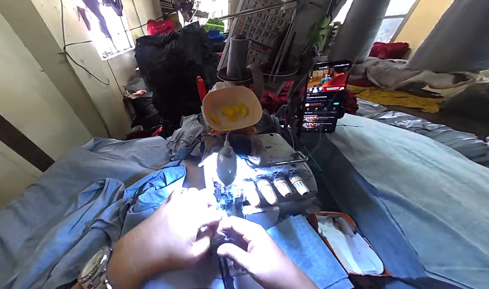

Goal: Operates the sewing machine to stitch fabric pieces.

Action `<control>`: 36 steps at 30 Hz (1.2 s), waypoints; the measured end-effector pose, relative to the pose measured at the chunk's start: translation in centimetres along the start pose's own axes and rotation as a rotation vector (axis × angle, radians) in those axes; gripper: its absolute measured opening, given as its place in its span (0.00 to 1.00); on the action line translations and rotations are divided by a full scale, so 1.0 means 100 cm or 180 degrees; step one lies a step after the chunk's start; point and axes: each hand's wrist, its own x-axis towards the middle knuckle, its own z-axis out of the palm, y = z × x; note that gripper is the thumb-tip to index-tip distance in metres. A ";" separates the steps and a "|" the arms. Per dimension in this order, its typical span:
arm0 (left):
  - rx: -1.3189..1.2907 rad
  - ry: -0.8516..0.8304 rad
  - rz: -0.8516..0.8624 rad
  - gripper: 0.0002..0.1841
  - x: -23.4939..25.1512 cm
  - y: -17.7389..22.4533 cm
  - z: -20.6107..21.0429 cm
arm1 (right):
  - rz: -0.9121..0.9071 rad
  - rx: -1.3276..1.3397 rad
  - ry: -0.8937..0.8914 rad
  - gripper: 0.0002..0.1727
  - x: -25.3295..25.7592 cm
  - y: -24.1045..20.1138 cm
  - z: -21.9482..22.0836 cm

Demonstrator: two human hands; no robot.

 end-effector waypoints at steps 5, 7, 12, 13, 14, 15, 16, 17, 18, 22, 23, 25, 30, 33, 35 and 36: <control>-0.0315 0.0056 0.0414 0.10 -0.001 0.021 0.008 | -0.0815 -0.0714 0.0559 0.07 -0.018 -0.007 0.007; -0.0136 -0.0170 0.0200 0.13 -0.002 0.014 0.017 | -0.0743 -0.0869 0.0568 0.07 -0.025 -0.001 0.010; 0.0292 -0.0009 -0.0093 0.16 -0.012 0.000 0.035 | -0.0568 -0.1246 0.0561 0.07 -0.026 0.015 0.012; 0.0305 0.0216 -0.0026 0.14 -0.015 0.007 0.040 | -0.0578 -0.1352 0.0605 0.07 -0.024 0.016 0.012; 0.0318 0.0387 0.0015 0.11 -0.018 0.015 0.045 | -0.0611 -0.1413 0.0647 0.07 -0.022 0.017 0.011; 0.0374 0.0527 -0.0004 0.09 -0.020 0.023 0.051 | -0.0660 -0.1476 0.0685 0.07 -0.020 0.017 0.010; 0.0450 0.0652 -0.0107 0.09 -0.021 0.031 0.057 | -0.0703 -0.1556 0.0728 0.07 -0.018 0.017 0.009; 0.0601 0.0800 -0.0251 0.10 -0.021 0.035 0.065 | -0.0703 -0.1610 0.0783 0.08 -0.017 0.016 0.008; 0.0791 0.1016 -0.0398 0.10 -0.021 0.036 0.074 | -0.0671 -0.1645 0.0863 0.09 -0.018 0.015 0.009; 0.1004 0.1523 -0.1204 0.12 -0.007 0.006 0.089 | -0.0503 -0.1602 0.1173 0.11 -0.024 0.008 0.011; 0.0786 0.1448 -0.1384 0.12 -0.001 -0.005 0.087 | -0.0472 -0.1593 0.1185 0.11 -0.026 0.006 0.010; 0.0403 0.1256 -0.1593 0.12 0.007 -0.025 0.082 | -0.0408 -0.1589 0.1137 0.12 -0.029 0.002 0.008; 0.0275 0.1357 -0.1637 0.07 0.003 -0.037 0.080 | -0.0442 -0.1569 0.1061 0.12 -0.040 -0.004 0.000; 0.0239 0.1410 -0.2010 0.10 -0.021 -0.006 0.077 | -0.0443 -0.1449 0.1012 0.11 -0.049 -0.010 -0.004; 0.0329 0.1426 -0.2158 0.11 -0.030 0.030 0.080 | -0.0523 -0.1326 0.0990 0.11 -0.052 -0.013 -0.002; 0.0313 0.1427 -0.2125 0.11 -0.032 0.051 0.084 | -0.0570 -0.1257 0.0975 0.11 -0.053 -0.015 0.001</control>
